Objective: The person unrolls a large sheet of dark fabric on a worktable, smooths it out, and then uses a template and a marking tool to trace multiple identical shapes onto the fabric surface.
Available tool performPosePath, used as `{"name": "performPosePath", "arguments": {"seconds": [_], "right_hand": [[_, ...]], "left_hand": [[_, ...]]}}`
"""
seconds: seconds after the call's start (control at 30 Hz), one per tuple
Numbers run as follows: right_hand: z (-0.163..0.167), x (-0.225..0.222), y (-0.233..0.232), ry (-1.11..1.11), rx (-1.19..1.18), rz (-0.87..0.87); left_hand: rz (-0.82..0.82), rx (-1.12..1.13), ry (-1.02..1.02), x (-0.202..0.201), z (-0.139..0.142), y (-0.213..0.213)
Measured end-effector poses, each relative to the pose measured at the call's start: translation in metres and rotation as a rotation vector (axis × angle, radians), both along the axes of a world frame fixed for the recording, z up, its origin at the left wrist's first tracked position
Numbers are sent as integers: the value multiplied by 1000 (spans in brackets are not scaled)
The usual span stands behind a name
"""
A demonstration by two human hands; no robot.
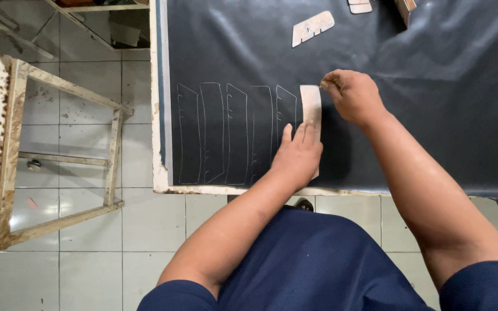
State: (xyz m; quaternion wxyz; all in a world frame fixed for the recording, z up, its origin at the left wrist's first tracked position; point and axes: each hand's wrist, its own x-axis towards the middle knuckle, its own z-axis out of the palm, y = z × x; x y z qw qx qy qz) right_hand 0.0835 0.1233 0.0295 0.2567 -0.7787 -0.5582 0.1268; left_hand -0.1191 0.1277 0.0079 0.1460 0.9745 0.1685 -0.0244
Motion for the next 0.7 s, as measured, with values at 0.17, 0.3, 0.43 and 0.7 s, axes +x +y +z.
{"name": "performPosePath", "arguments": {"seconds": [0.17,0.3,0.43,0.7], "right_hand": [[-1,-17,-40,-16,6,48],[0,-52,-95,-8,18,78],[0,-78,-136,20,-19,112],[-5,-93,-167,97,-55,79]], "left_hand": [[61,-38,-172,-5,-15,3],[52,-50,-155,-7,-18,5],[44,-65,-119,-7,-14,7],[36,-59,-66,-8,-13,5]]}}
